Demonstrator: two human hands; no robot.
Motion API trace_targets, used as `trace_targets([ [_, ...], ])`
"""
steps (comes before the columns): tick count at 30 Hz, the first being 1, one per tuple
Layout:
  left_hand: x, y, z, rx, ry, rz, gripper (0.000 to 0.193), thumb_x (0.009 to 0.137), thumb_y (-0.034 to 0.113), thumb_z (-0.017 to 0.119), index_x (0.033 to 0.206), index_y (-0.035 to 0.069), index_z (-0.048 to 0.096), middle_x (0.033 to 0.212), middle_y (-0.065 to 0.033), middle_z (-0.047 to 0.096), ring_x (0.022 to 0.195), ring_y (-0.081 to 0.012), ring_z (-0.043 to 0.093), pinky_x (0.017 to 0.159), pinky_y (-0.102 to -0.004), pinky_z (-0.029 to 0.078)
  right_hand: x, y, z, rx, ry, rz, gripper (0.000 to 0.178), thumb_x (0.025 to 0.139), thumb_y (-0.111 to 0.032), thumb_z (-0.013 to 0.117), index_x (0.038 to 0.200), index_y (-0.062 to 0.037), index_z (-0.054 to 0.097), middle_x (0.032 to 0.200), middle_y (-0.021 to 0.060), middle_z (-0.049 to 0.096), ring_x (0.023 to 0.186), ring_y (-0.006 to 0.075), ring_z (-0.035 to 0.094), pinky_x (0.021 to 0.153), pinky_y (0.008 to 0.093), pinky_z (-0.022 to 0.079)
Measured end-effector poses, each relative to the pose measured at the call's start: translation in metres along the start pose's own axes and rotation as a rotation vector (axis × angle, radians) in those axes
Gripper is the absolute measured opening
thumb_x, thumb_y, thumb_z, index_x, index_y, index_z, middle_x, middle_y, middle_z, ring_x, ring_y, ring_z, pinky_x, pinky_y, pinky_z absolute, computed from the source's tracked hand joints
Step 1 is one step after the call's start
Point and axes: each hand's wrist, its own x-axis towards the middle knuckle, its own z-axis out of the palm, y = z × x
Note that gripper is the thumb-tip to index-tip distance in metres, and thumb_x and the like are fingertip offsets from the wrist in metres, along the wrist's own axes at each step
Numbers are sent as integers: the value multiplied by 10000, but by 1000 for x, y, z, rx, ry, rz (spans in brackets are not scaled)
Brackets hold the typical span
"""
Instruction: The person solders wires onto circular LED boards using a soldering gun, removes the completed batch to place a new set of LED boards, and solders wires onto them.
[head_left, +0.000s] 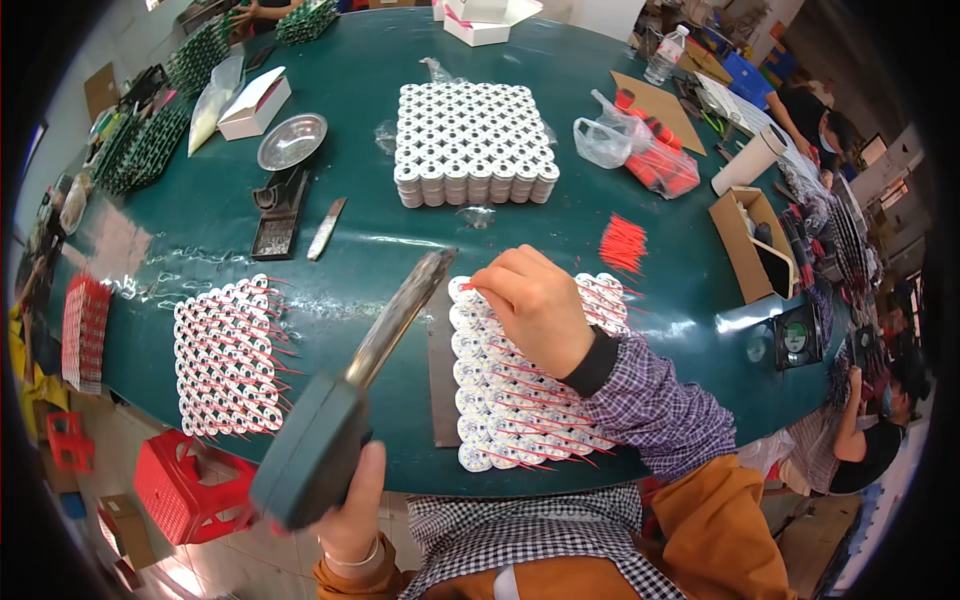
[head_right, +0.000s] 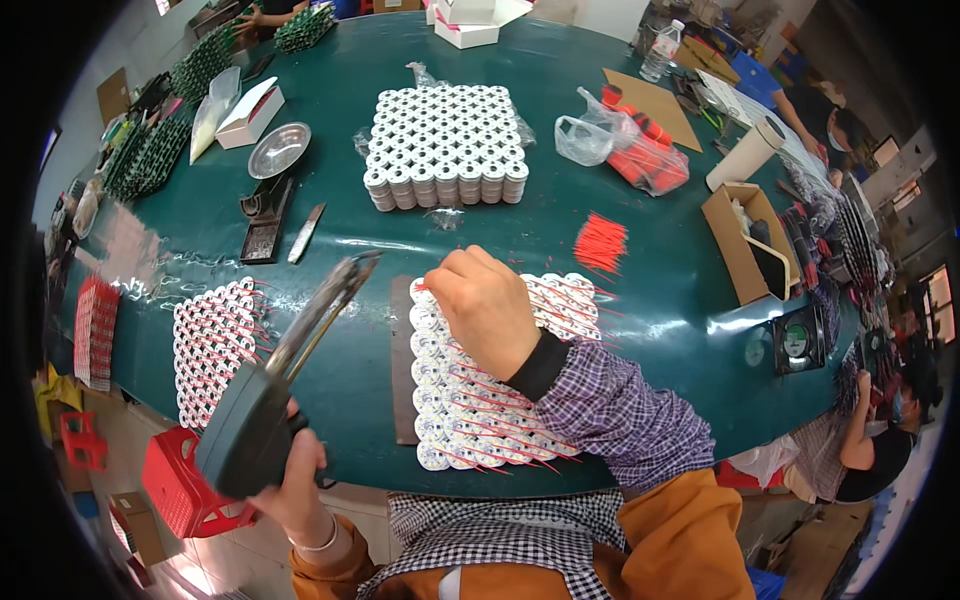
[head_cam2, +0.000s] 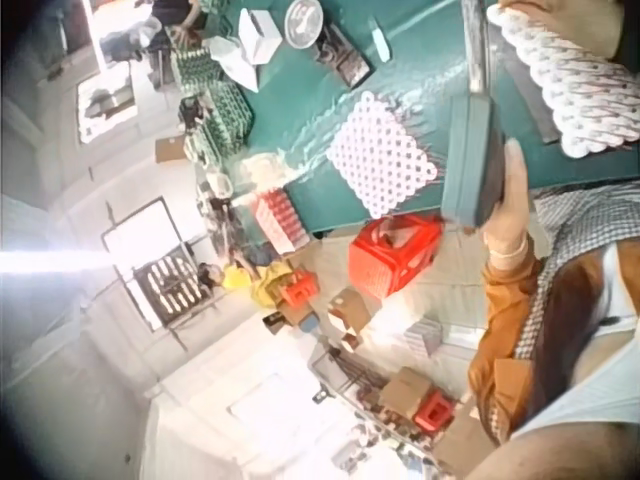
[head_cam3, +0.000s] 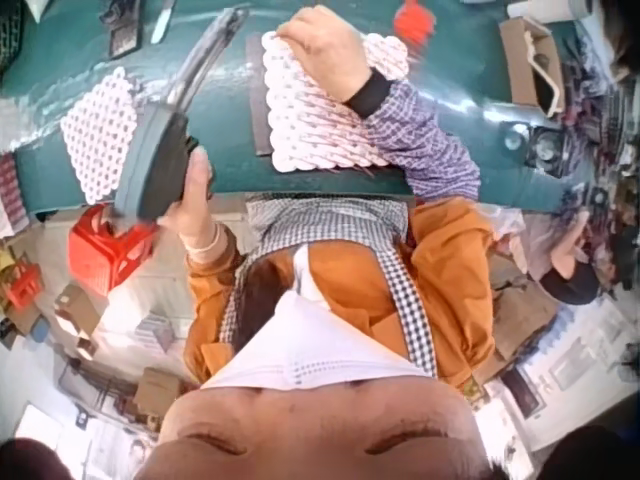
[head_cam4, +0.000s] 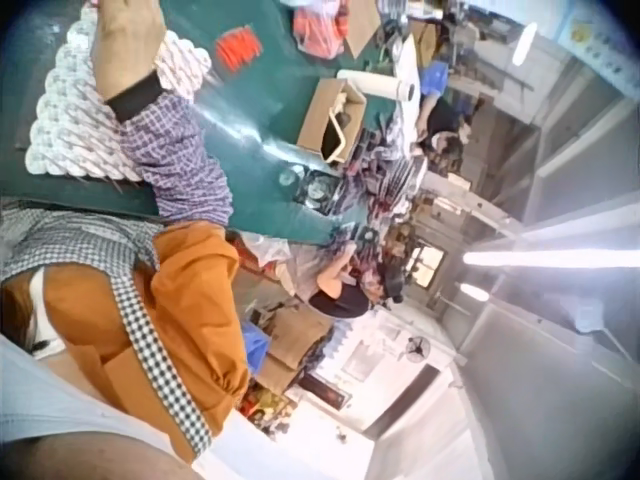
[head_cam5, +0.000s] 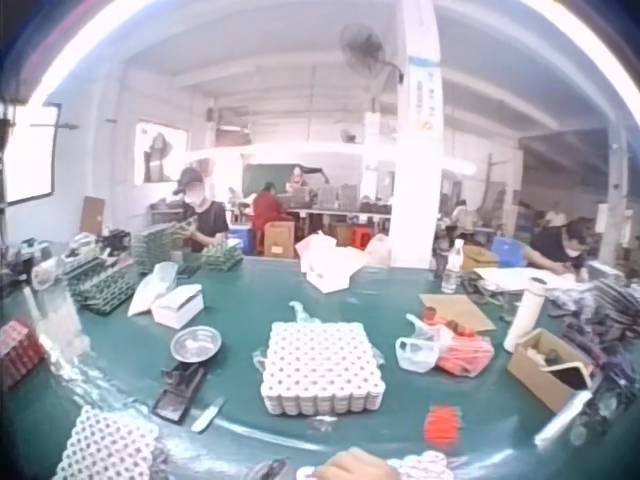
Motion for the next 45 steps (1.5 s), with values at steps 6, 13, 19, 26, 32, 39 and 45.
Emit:
trace_targets([
  [6, 15, -12, 22, -108, -146, -384, 387, 823, -92, 736, 1200, -66, 653, 1001, -119, 713, 589, -96, 582, 496, -220, 453, -13, 7, 24, -7, 16, 55, 142, 761, -14, 739, 892, -58, 708, 864, 44, 638, 824, 237, 635, 675, 373, 537],
  [13, 9, -26, 30, -84, -210, -549, 564, 807, -36, 850, 1229, 2, 478, 1116, -137, 675, 933, -167, 680, 793, -305, 563, -14, 6, 25, -52, -7, 62, 118, 780, -26, 713, 894, -59, 709, 850, 51, 625, 801, 237, 631, 654, 372, 533],
  [19, 6, -42, 21, 87, -382, -385, 670, 800, -51, 849, 1282, 24, 390, 1178, -175, 642, 955, -181, 678, 769, -312, 573, -15, 7, 26, -68, -32, 66, 136, 788, -22, 689, 919, -59, 694, 823, 61, 572, 775, 241, 615, 643, 381, 525],
  [26, 6, -42, 23, 157, -385, -278, 705, 797, -50, 851, 1295, 27, 358, 1151, -170, 647, 951, -187, 681, 762, -312, 570, -16, 5, 24, -90, -69, 78, 154, 790, -14, 668, 936, -57, 682, 861, 68, 579, 799, 252, 609, 663, 379, 523],
  [32, 5, -44, 23, 128, -386, -340, 691, 799, -45, 850, 1288, 15, 365, 1139, -170, 659, 941, -188, 688, 756, -305, 567, -15, 6, 23, -84, -67, 76, 165, 786, -12, 669, 944, -57, 687, 890, 62, 604, 817, 250, 614, 673, 379, 527],
  [39, 10, -35, 30, 22, -292, -426, 521, 798, -30, 844, 1198, -25, 511, 1042, -124, 703, 855, -141, 676, 715, -276, 537, -10, 1, 20, -85, -83, 99, 209, 740, 32, 710, 938, -35, 708, 875, 70, 641, 807, 252, 650, 683, 366, 537],
  [45, 19, -24, 34, -24, -254, -481, 337, 791, -19, 839, 1069, -37, 650, 954, -83, 716, 783, -112, 647, 682, -257, 506, -11, 4, 24, -101, -74, 83, 169, 776, -20, 669, 941, -53, 688, 884, 61, 607, 810, 244, 619, 654, 375, 529],
])
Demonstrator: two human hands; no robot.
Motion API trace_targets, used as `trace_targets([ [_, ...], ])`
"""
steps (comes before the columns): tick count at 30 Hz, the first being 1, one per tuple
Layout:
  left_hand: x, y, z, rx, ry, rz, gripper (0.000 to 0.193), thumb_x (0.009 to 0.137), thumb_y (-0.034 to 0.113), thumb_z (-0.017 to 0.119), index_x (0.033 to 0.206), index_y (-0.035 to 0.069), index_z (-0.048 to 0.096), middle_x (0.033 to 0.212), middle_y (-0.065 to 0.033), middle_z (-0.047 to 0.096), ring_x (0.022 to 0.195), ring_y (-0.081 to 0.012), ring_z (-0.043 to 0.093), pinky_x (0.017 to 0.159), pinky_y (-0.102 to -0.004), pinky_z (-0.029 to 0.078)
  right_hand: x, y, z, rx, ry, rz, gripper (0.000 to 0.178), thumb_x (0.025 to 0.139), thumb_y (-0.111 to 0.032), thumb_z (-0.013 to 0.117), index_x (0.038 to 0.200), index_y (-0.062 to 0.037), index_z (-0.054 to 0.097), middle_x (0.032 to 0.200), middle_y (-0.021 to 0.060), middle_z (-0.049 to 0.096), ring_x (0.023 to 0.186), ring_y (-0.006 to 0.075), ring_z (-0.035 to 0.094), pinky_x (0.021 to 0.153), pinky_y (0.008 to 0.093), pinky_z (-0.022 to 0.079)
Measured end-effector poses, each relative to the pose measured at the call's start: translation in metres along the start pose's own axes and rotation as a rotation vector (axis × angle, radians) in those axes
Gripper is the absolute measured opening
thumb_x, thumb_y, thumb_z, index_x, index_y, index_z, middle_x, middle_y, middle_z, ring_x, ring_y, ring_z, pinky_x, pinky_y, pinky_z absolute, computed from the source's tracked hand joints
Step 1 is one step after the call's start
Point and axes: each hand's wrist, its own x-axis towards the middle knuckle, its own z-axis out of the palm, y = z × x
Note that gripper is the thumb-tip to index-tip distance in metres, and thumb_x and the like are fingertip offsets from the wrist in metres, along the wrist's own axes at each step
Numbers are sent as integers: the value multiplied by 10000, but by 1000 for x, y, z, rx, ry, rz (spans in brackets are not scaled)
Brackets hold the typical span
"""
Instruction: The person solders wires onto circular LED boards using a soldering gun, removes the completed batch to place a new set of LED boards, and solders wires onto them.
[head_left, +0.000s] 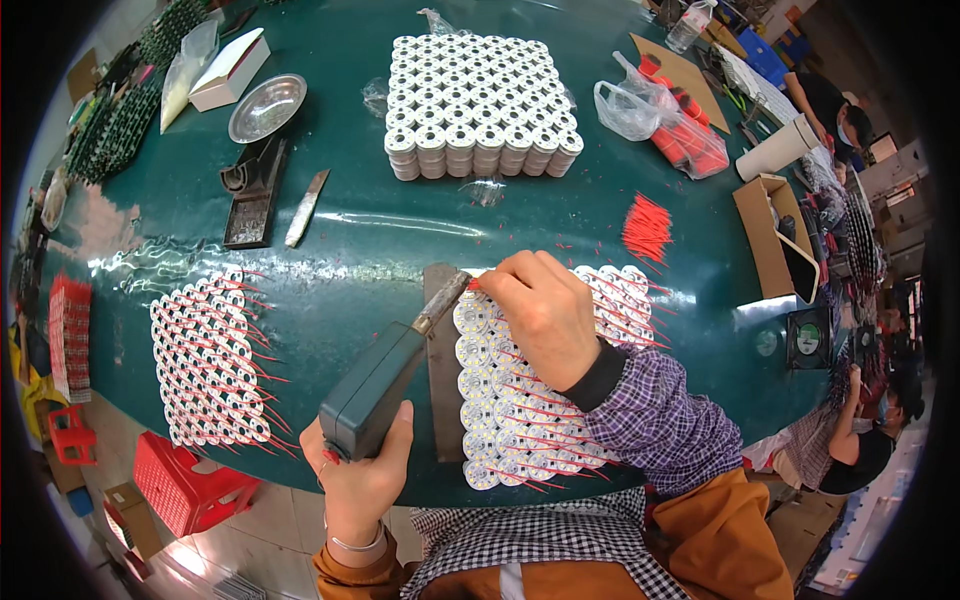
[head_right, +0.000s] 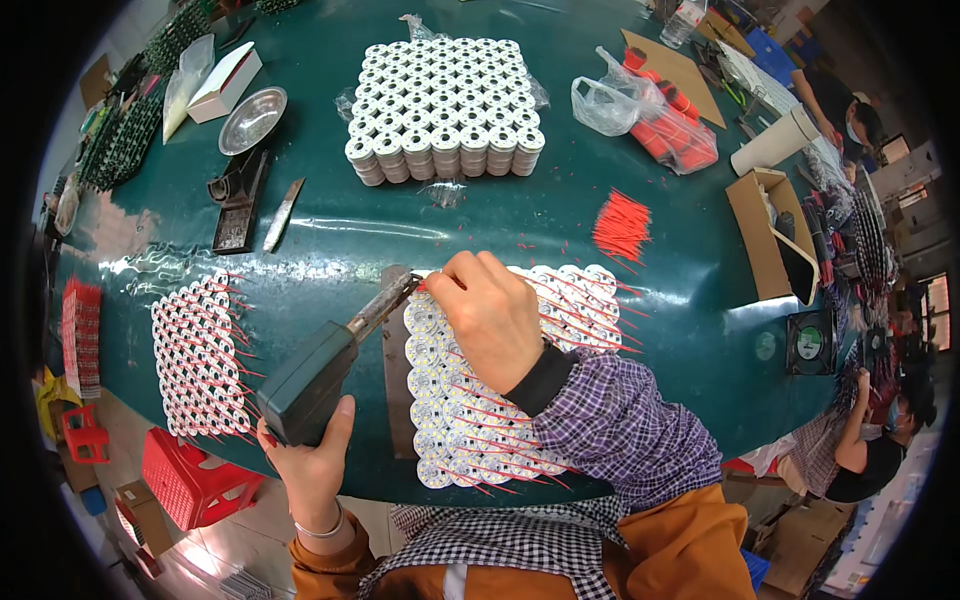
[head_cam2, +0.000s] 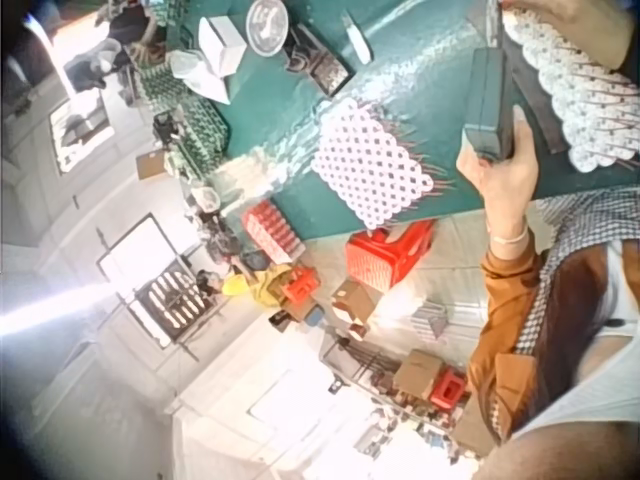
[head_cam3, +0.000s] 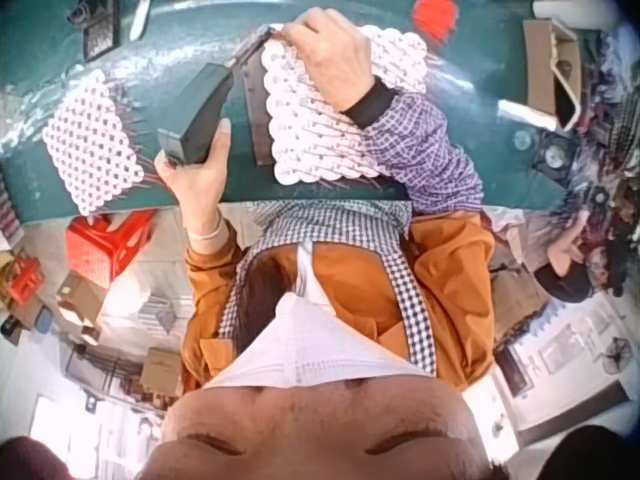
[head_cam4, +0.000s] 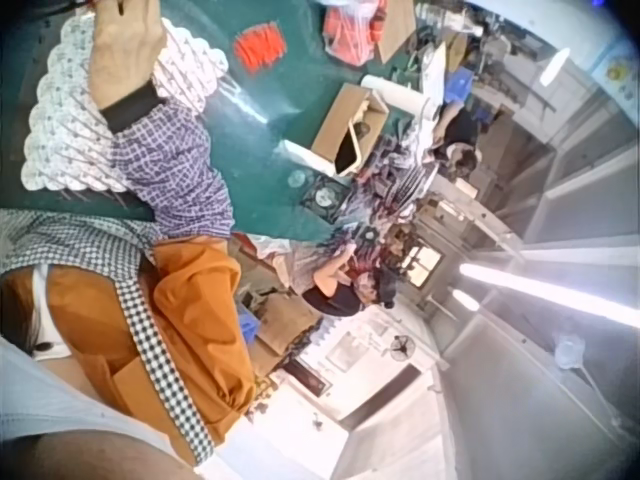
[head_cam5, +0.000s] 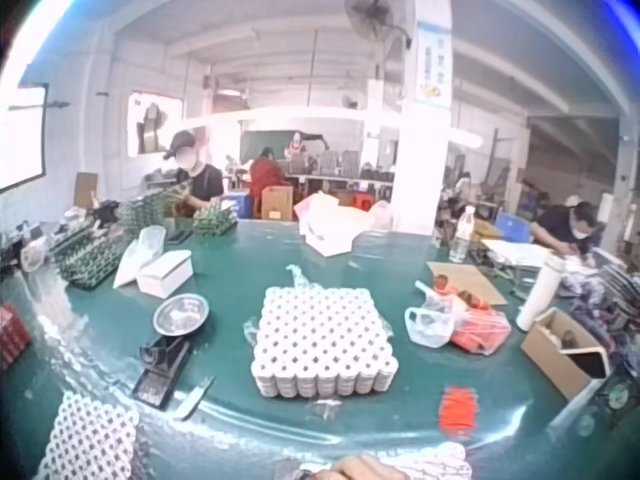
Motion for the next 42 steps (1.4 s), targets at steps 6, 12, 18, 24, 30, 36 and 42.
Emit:
trace_targets([
  [6, 1, -3, -4, 68, -46, 46, 359, 788, -19, 841, 1082, -28, 634, 966, -79, 710, 797, -110, 646, 693, -255, 503, 0, 0, -1, 1, -4, -1, 159, 783, -21, 671, 938, -51, 687, 885, 64, 607, 812, 244, 620, 656, 376, 530],
  [12, -9, -18, -7, 75, 5, 28, 557, 791, -24, 850, 1210, -9, 482, 1058, -108, 682, 881, -136, 657, 751, -268, 516, 1, -3, -1, 10, -1, 22, 220, 726, 27, 709, 935, -43, 715, 867, 63, 641, 801, 252, 651, 679, 368, 541],
  [18, -10, -18, -13, 216, -36, 30, 569, 799, -28, 848, 1214, -10, 458, 1063, -123, 677, 903, -162, 666, 798, -278, 525, 0, -2, -3, 10, -3, 16, 201, 734, 23, 712, 923, -45, 705, 885, 68, 650, 812, 255, 657, 686, 367, 545],
  [24, -9, -13, -11, 76, -20, -69, 545, 801, -19, 852, 1210, -19, 492, 1078, -132, 685, 895, -154, 670, 773, -280, 534, -7, 3, -2, 24, 4, -6, 159, 781, -7, 671, 937, -43, 676, 908, 72, 618, 834, 254, 620, 698, 376, 530],
  [30, -8, -15, -6, 57, -14, -24, 548, 807, -26, 842, 1221, -18, 483, 1096, -142, 688, 898, -158, 677, 763, -284, 539, -5, 2, -3, 38, 10, -11, 159, 781, -7, 664, 936, -40, 674, 893, 71, 603, 831, 254, 611, 698, 377, 530],
  [36, -5, -15, -3, 105, -32, 66, 506, 809, -17, 838, 1202, -25, 519, 1059, -128, 702, 887, -145, 676, 747, -279, 533, -3, 0, -4, 16, 3, 2, 212, 731, 42, 702, 929, -35, 702, 869, 75, 641, 809, 252, 655, 690, 365, 546],
  [42, -3, -14, -5, 160, -52, 81, 430, 797, 4, 853, 1139, -30, 595, 1025, -99, 707, 840, -131, 658, 718, -269, 513, -2, 0, -3, 0, 3, -4, 202, 735, 34, 703, 924, -38, 705, 874, 72, 645, 808, 251, 653, 689, 364, 546],
])
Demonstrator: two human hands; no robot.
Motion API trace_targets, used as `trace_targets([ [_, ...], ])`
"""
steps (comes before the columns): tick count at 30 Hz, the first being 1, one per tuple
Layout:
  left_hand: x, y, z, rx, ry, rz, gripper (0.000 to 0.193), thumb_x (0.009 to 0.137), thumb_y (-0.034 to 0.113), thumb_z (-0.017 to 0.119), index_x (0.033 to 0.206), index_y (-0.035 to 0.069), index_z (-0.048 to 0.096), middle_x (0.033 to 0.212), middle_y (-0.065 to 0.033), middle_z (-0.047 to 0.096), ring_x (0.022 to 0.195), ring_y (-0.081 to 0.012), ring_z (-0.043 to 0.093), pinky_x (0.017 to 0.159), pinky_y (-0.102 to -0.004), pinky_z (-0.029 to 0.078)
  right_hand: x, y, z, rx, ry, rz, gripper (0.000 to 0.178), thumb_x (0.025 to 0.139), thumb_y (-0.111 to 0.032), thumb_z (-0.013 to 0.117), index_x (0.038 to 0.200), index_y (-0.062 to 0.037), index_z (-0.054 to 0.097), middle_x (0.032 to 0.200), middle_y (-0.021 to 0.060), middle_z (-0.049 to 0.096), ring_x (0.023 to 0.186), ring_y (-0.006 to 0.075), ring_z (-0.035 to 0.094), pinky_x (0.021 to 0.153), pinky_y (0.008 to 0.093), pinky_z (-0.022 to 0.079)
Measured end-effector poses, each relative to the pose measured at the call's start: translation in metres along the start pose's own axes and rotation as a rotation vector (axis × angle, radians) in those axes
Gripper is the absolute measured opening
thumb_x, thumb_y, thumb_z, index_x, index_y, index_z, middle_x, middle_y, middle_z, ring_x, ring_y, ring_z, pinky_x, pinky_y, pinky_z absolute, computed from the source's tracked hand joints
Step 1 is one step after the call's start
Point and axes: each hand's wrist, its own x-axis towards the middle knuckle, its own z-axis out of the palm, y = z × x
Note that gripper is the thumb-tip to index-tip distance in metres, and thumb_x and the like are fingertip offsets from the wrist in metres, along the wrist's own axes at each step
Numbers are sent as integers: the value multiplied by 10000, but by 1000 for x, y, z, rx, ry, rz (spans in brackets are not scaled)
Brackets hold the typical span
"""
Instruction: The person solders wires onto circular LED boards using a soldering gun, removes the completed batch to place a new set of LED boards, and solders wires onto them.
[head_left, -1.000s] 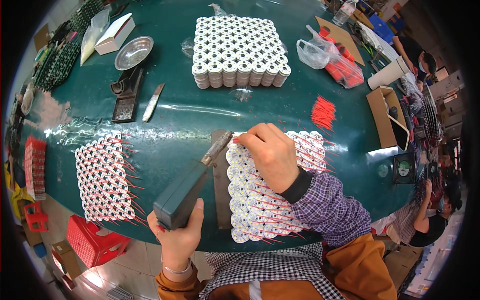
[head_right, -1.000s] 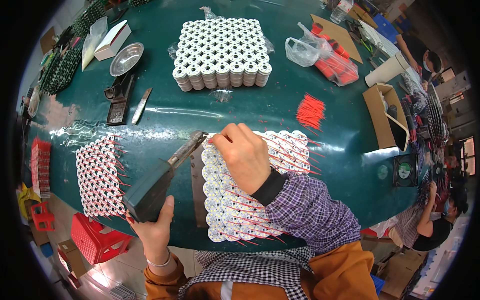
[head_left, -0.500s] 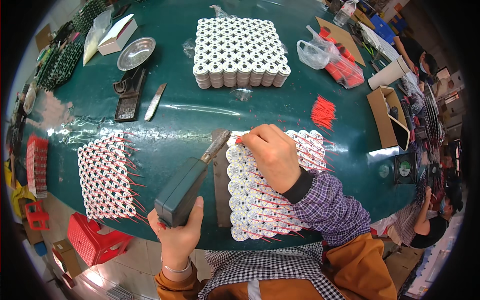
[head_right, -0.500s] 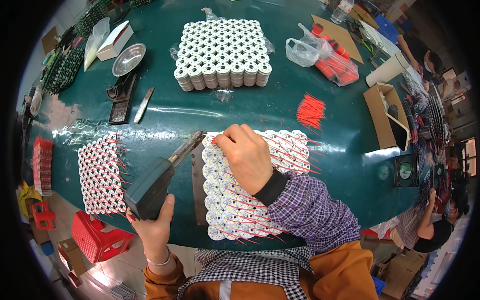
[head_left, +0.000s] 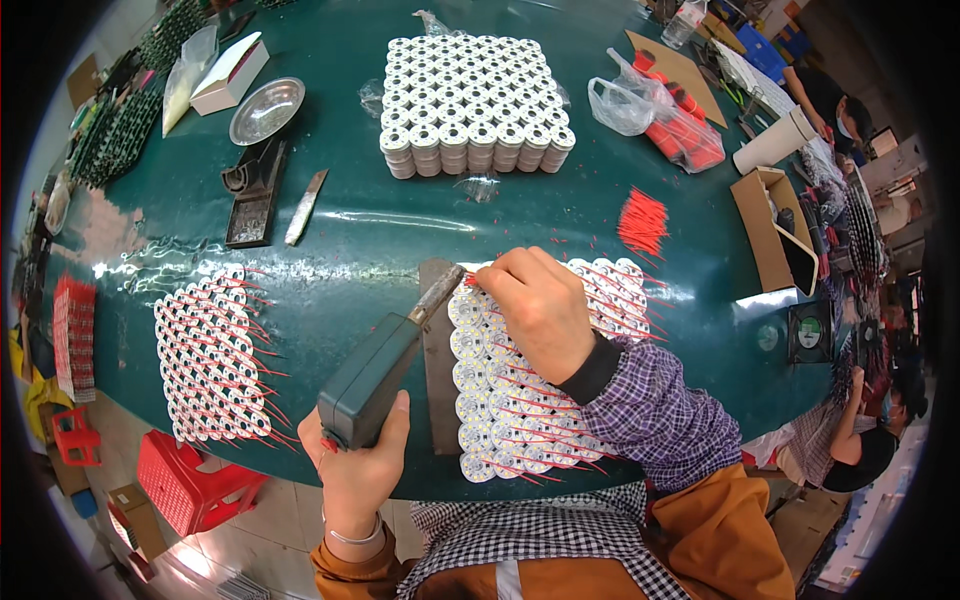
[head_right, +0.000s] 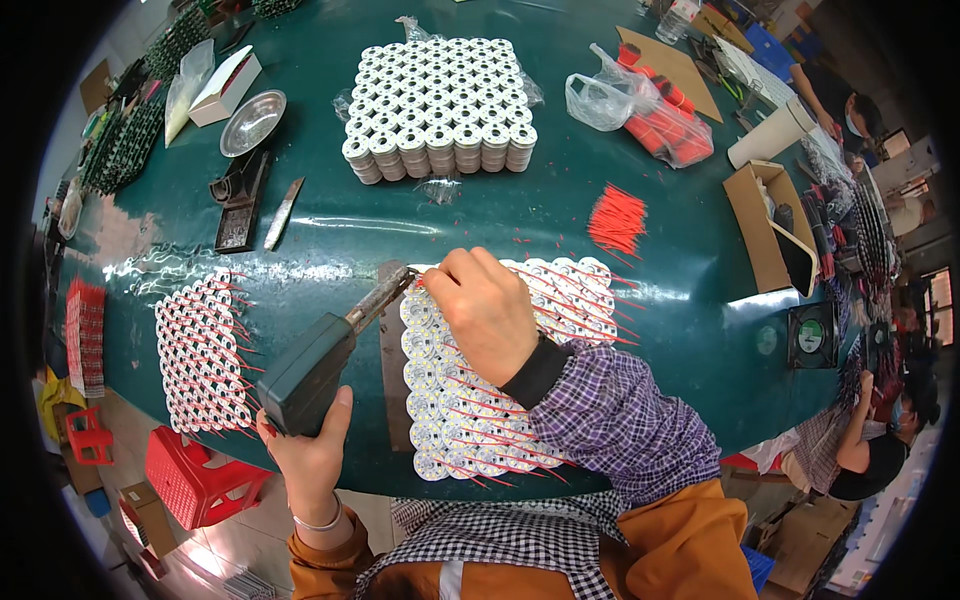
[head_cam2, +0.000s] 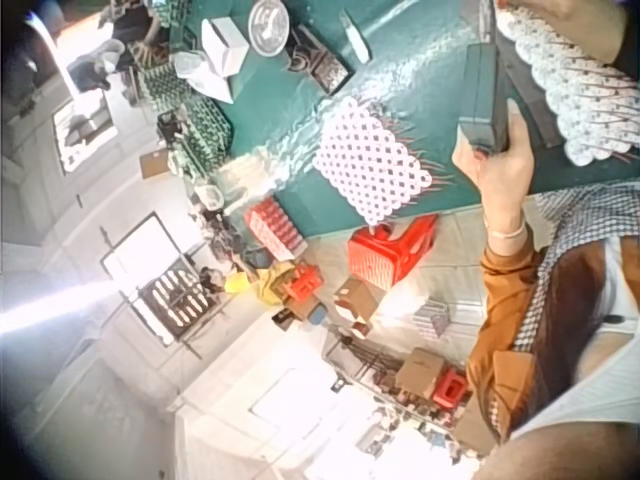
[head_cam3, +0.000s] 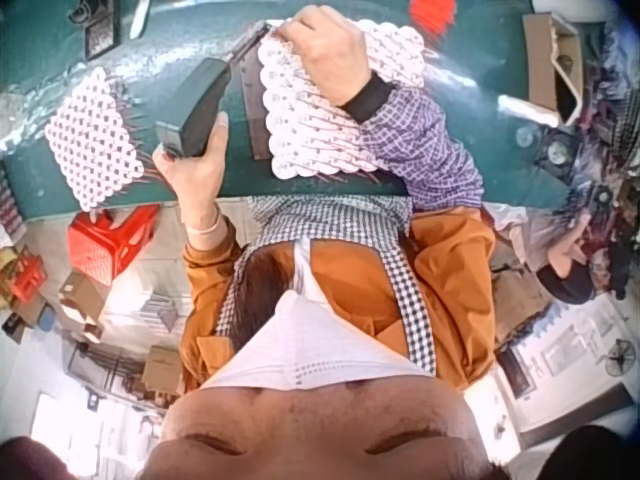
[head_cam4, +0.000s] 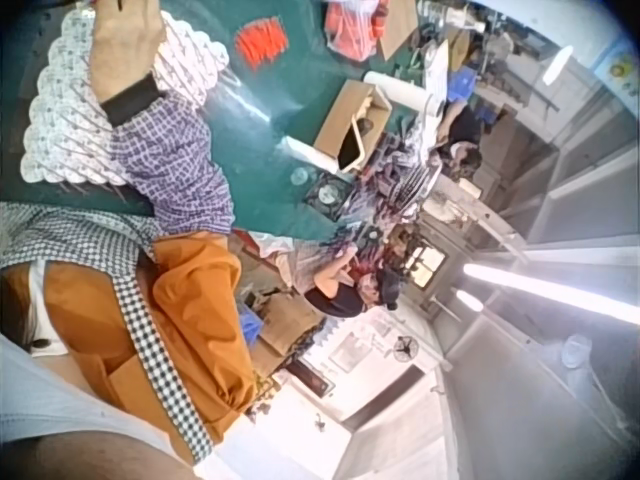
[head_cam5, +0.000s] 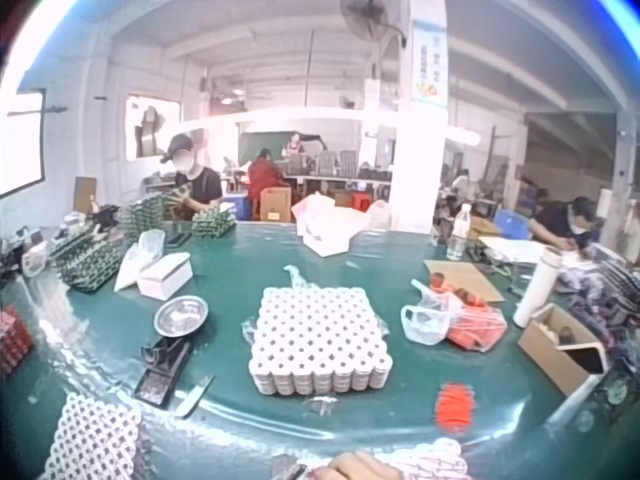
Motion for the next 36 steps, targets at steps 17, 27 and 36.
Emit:
trace_targets([
  [17, -9, 10, -13, -95, 116, -78, 332, 800, -7, 851, 1078, -51, 675, 996, -100, 730, 821, -142, 672, 738, -267, 529, 4, 2, -16, -39, -105, -36, 91, 763, -11, 655, 848, -40, 675, 860, 89, 606, 839, 262, 629, 704, 385, 551],
  [27, -12, 4, -19, -124, 130, -99, 382, 798, -22, 853, 1130, -39, 665, 1027, -89, 726, 846, -130, 673, 748, -257, 534, 17, -22, -79, -225, -247, -2, 68, 743, -28, 661, 809, -23, 647, 852, 105, 602, 853, 288, 636, 698, 409, 539],
  [36, -9, 13, -16, -199, 121, -126, 337, 792, -21, 854, 1082, -40, 684, 979, -78, 735, 820, -119, 671, 724, -258, 533, 0, -7, -4, 109, 16, 1, 176, 791, 11, 743, 959, -42, 728, 897, 92, 672, 830, 282, 664, 698, 390, 544],
])
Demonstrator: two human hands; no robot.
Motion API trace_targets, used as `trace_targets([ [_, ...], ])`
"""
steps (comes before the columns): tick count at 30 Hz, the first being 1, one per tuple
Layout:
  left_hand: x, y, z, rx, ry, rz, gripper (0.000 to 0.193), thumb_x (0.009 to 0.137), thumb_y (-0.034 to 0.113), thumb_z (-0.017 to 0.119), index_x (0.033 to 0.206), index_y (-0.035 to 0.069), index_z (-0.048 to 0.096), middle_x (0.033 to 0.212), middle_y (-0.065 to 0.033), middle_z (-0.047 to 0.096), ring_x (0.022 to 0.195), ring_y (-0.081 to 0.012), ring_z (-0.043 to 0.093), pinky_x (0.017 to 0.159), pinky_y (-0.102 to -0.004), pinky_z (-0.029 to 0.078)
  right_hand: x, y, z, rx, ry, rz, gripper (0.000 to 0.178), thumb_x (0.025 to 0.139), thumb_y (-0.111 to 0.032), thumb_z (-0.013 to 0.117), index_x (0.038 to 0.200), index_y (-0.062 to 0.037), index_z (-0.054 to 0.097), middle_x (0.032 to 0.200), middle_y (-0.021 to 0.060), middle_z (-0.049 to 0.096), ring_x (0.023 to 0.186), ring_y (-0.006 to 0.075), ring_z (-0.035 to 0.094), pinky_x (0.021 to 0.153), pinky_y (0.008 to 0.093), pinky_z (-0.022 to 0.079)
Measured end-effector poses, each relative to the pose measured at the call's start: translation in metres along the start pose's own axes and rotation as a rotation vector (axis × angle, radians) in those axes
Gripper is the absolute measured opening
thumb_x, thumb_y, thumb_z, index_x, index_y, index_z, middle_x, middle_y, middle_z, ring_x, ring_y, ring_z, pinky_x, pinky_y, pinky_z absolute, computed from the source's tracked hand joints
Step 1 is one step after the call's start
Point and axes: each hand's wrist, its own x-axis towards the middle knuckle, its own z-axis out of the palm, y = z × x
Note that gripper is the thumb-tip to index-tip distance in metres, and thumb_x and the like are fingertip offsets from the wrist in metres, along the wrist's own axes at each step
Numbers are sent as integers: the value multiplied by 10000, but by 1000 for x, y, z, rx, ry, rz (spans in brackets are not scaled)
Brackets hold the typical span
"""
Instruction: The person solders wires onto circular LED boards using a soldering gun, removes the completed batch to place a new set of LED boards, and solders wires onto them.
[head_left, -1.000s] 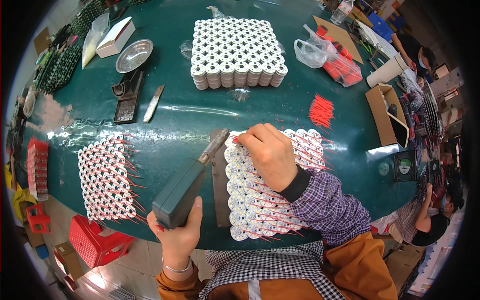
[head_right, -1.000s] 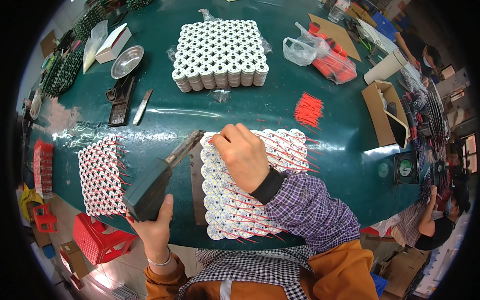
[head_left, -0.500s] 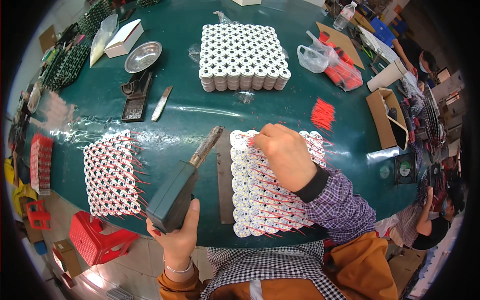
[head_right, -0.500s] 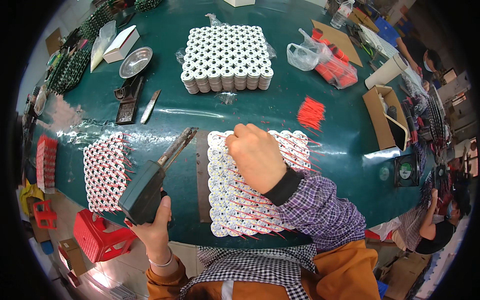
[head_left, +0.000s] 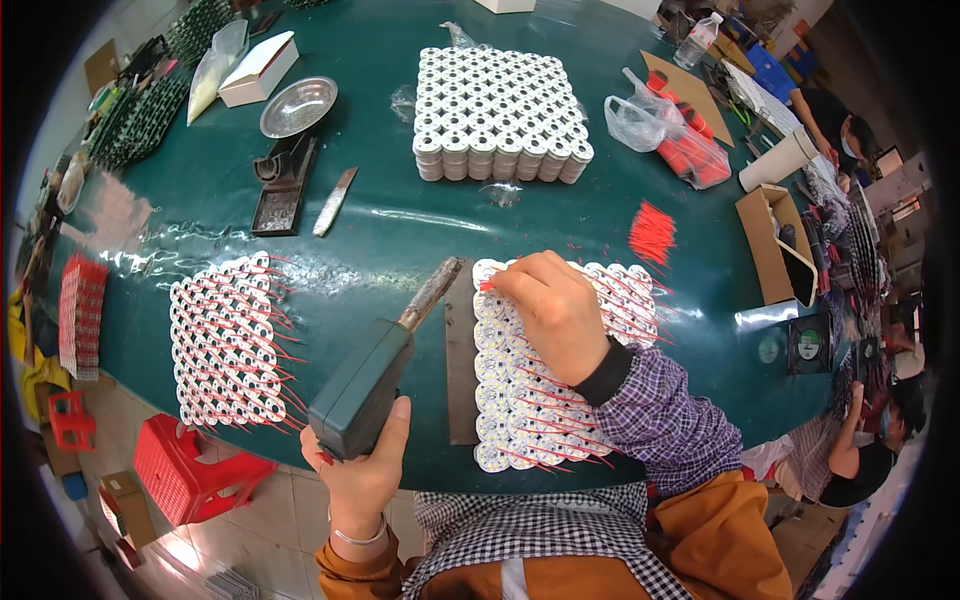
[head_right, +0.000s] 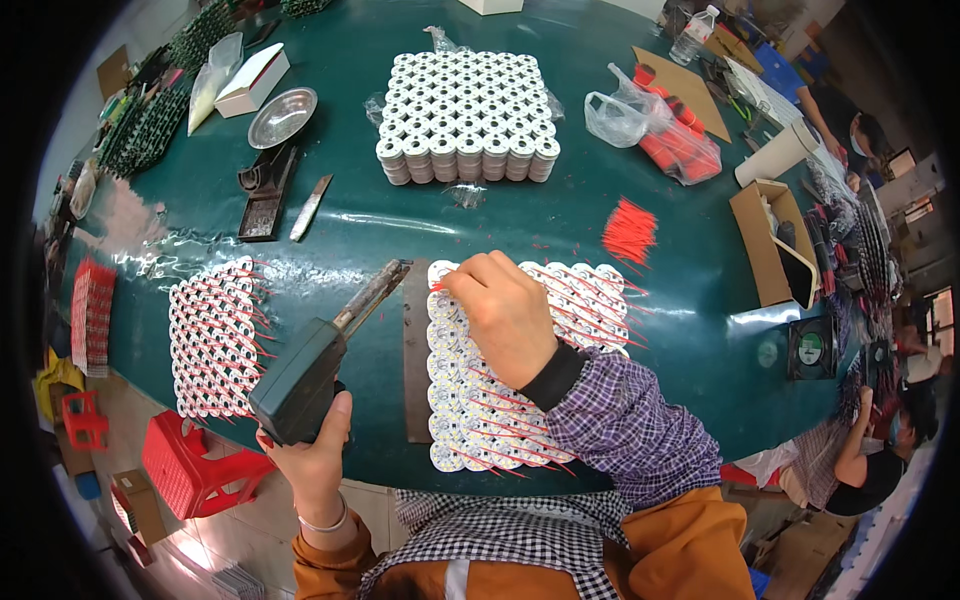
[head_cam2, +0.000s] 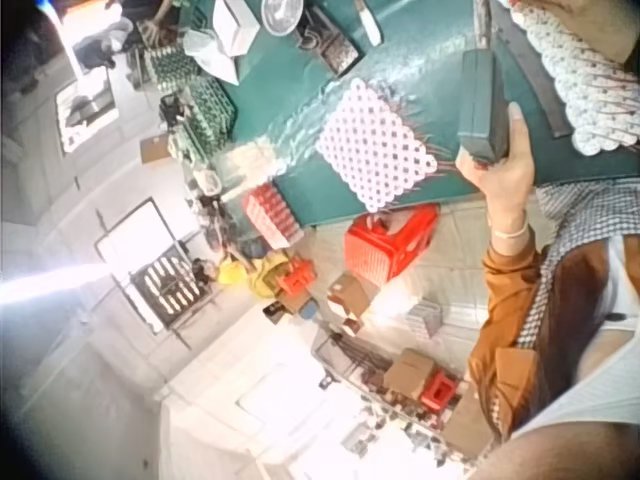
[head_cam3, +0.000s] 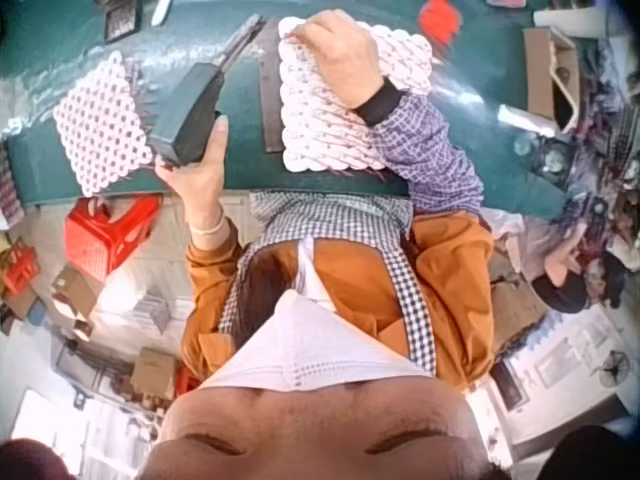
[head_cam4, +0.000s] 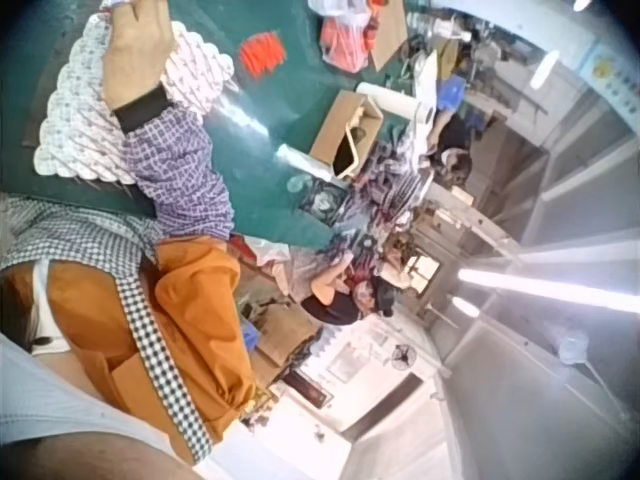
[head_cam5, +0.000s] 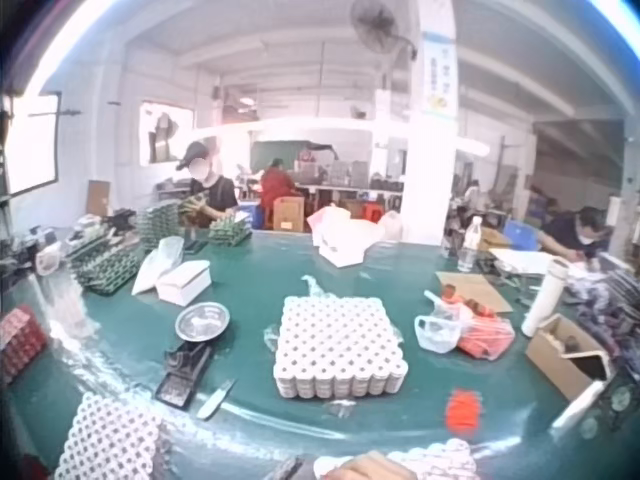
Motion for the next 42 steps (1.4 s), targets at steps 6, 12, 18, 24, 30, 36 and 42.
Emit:
trace_targets([
  [6, 3, 2, 2, -30, -29, 13, 328, 797, -18, 850, 1077, -43, 680, 983, -83, 732, 825, -112, 667, 719, -258, 530, -1, 0, 4, 4, -52, -13, 212, 769, 29, 712, 967, -47, 726, 904, 83, 674, 849, 270, 666, 707, 379, 550],
  [12, 4, 2, 8, -60, -26, 8, 318, 808, -6, 847, 1072, -47, 675, 973, -84, 727, 820, -113, 663, 707, -257, 521, 1, 3, 6, 22, -63, -55, 193, 770, 26, 662, 956, -22, 685, 930, 82, 628, 868, 267, 625, 731, 381, 538],
  [18, 9, 1, 12, 2, -46, 65, 269, 808, 9, 839, 1029, -50, 698, 920, -72, 731, 766, -98, 649, 671, -258, 508, 2, 7, 7, 41, -86, -53, 172, 791, 17, 658, 958, -20, 682, 934, 86, 624, 871, 269, 620, 729, 382, 532],
  [24, 12, -1, 13, 52, -71, 92, 204, 809, 16, 814, 981, -34, 716, 850, -48, 725, 714, -78, 617, 642, -258, 489, 3, 5, 7, 35, -98, -53, 164, 798, 15, 654, 955, -22, 675, 928, 87, 613, 867, 269, 614, 735, 383, 525],
  [30, 15, 3, 11, 104, -118, 119, 195, 807, -2, 793, 980, -37, 709, 831, -34, 709, 686, -71, 600, 631, -256, 482, 3, 2, 5, 31, -107, -16, 162, 801, 16, 656, 958, -20, 674, 935, 86, 594, 872, 268, 613, 735, 385, 521],
  [36, 1, -11, -4, 137, -46, 172, 282, 807, -29, 787, 1065, -51, 675, 905, -63, 705, 662, -97, 608, 598, -252, 485, 2, 3, 9, 19, -97, -23, 155, 802, 22, 650, 950, -22, 662, 929, 88, 570, 861, 270, 604, 723, 395, 514],
  [42, -11, -13, -10, 124, 10, 221, 337, 846, -78, 730, 1173, -68, 648, 956, -111, 702, 560, -95, 568, 484, -225, 448, 3, 0, 8, -57, -79, -34, 146, 801, 9, 653, 941, -27, 638, 923, 89, 558, 862, 268, 596, 736, 393, 511],
])
